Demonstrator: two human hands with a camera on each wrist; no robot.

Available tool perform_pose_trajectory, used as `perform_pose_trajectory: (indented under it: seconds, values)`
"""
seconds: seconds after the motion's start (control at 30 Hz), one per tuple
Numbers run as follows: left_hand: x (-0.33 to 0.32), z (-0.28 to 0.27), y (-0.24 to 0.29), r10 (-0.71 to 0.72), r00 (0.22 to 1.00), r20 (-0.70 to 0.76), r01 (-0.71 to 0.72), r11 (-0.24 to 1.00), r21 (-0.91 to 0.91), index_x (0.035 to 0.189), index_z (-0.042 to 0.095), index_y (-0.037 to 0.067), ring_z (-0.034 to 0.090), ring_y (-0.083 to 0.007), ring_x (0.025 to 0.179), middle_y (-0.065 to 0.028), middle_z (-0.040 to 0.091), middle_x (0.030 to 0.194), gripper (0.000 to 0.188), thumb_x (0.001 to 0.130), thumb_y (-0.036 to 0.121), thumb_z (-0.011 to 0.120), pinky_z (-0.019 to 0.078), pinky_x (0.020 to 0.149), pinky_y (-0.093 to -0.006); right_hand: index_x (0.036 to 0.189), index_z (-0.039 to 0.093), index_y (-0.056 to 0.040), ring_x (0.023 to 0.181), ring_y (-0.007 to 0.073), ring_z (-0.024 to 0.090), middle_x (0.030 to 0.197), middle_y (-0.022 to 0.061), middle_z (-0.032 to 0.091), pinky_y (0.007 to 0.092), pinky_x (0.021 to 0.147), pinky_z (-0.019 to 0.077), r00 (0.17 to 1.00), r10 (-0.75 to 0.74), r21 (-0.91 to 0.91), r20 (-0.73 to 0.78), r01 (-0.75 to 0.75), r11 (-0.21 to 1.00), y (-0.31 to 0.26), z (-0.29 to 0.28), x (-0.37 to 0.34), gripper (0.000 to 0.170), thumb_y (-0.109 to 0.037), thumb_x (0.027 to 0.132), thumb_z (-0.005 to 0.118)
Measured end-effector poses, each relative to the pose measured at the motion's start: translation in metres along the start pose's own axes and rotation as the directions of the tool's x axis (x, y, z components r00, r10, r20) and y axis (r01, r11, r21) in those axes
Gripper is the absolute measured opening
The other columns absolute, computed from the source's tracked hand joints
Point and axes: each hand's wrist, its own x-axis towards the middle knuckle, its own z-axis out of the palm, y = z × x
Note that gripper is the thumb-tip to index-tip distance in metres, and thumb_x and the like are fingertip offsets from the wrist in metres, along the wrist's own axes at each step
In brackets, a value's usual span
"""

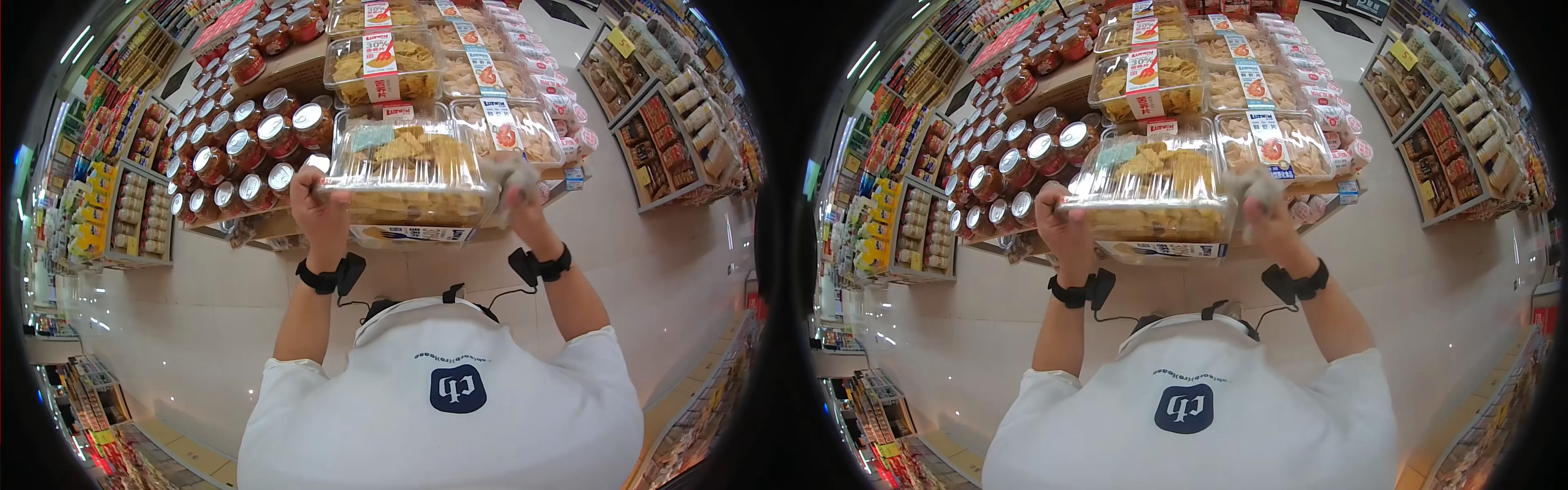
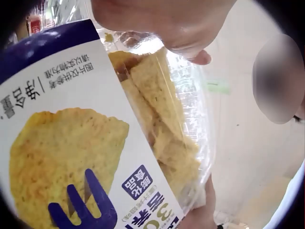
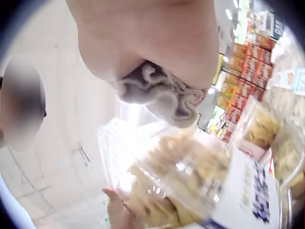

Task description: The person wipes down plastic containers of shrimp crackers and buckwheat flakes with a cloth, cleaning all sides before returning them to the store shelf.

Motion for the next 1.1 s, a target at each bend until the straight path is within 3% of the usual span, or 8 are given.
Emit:
perform_pose_trajectory:
  seconds: [0.07,0.2,0.37,0.5,0.67,0.77,1.0,1.1]
  values:
    - [-0.005,-0.007,-0.012,0.123,0.991,0.048,-0.127,0.988,0.091,0.097,0.050,0.007,0.038,-0.0115,0.075,0.0010,0.042,0.084,0.054,0.078,0.038,0.088,0.0352,0.070,-0.0247,0.128,0.054,-0.0033,0.101,0.0108,0.057,0.117,0.0069,0.056,0.0290,0.081,0.0521,0.801,0.578,0.558,-0.157,-0.411,0.721,-0.029,-0.004,0.021,0.035,-0.024,0.101,0.063]
    - [-0.008,-0.003,-0.004,0.138,0.959,0.247,-0.165,0.982,0.093,0.096,0.052,0.008,0.040,-0.0135,0.067,0.0000,0.044,0.079,0.054,0.070,0.036,0.091,0.0342,0.060,-0.0268,0.118,0.067,-0.0034,0.103,0.0163,0.060,0.108,0.0046,0.061,0.0298,0.086,0.0524,0.977,0.192,-0.026,0.097,-0.190,0.981,-0.055,0.006,0.075,0.025,-0.004,0.093,0.066]
    - [-0.001,0.009,0.009,0.397,0.799,0.452,-0.506,0.850,0.148,0.095,0.053,0.008,0.046,-0.0212,0.059,-0.0051,0.047,0.072,0.056,0.063,0.034,0.091,0.0351,0.051,-0.0318,0.110,0.074,-0.0061,0.099,0.0257,0.062,0.101,0.0076,0.062,0.0351,0.088,0.0509,0.790,-0.039,-0.229,0.612,0.225,0.947,-0.048,0.019,0.104,0.035,0.006,0.078,0.072]
    - [-0.005,0.007,0.014,0.382,0.806,0.452,-0.492,0.857,0.153,0.096,0.054,0.009,0.048,-0.0225,0.060,-0.0049,0.048,0.072,0.057,0.062,0.034,0.091,0.0372,0.052,-0.0337,0.110,0.075,-0.0093,0.103,0.0291,0.061,0.106,0.0099,0.067,0.0381,0.091,0.0512,0.931,-0.059,-0.413,0.361,0.217,0.885,-0.020,0.012,0.106,0.041,0.006,0.072,0.075]
    - [-0.011,0.003,0.006,0.382,0.809,0.447,-0.512,0.832,0.215,0.099,0.055,0.008,0.047,-0.0228,0.060,-0.0042,0.049,0.072,0.060,0.058,0.032,0.093,0.0361,0.053,-0.0333,0.108,0.074,-0.0048,0.104,0.0272,0.062,0.105,0.0090,0.067,0.0368,0.088,0.0513,0.793,-0.057,-0.230,0.606,0.243,0.943,-0.052,0.022,0.089,0.030,0.001,0.078,0.076]
    - [-0.009,0.005,0.013,0.369,0.827,0.424,-0.490,0.843,0.222,0.099,0.056,0.008,0.045,-0.0224,0.059,-0.0039,0.048,0.072,0.060,0.058,0.030,0.094,0.0350,0.054,-0.0324,0.108,0.074,-0.0099,0.103,0.0295,0.063,0.105,0.0122,0.066,0.0384,0.091,0.0502,0.976,0.029,-0.518,0.214,0.088,0.851,-0.017,0.004,0.090,0.037,0.004,0.074,0.073]
    - [-0.014,0.000,0.007,0.299,0.860,0.414,-0.414,0.882,0.225,0.098,0.055,0.006,0.041,-0.0145,0.063,-0.0027,0.047,0.076,0.051,0.066,0.017,0.093,0.0320,0.056,-0.0264,0.106,0.076,-0.0079,0.104,0.0267,0.061,0.100,0.0085,0.065,0.0358,0.087,0.0490,0.829,0.053,-0.262,0.556,0.114,0.958,-0.032,0.001,0.060,0.040,0.006,0.068,0.076]
    - [-0.015,0.006,0.008,0.256,0.885,0.389,-0.377,0.884,0.277,0.097,0.057,0.007,0.042,-0.0193,0.059,-0.0034,0.046,0.072,0.049,0.065,0.015,0.093,0.0333,0.053,-0.0298,0.108,0.075,-0.0082,0.106,0.0275,0.060,0.103,0.0086,0.064,0.0370,0.091,0.0486,0.934,0.108,-0.436,0.342,0.055,0.898,-0.012,-0.002,0.066,0.044,0.010,0.069,0.072]
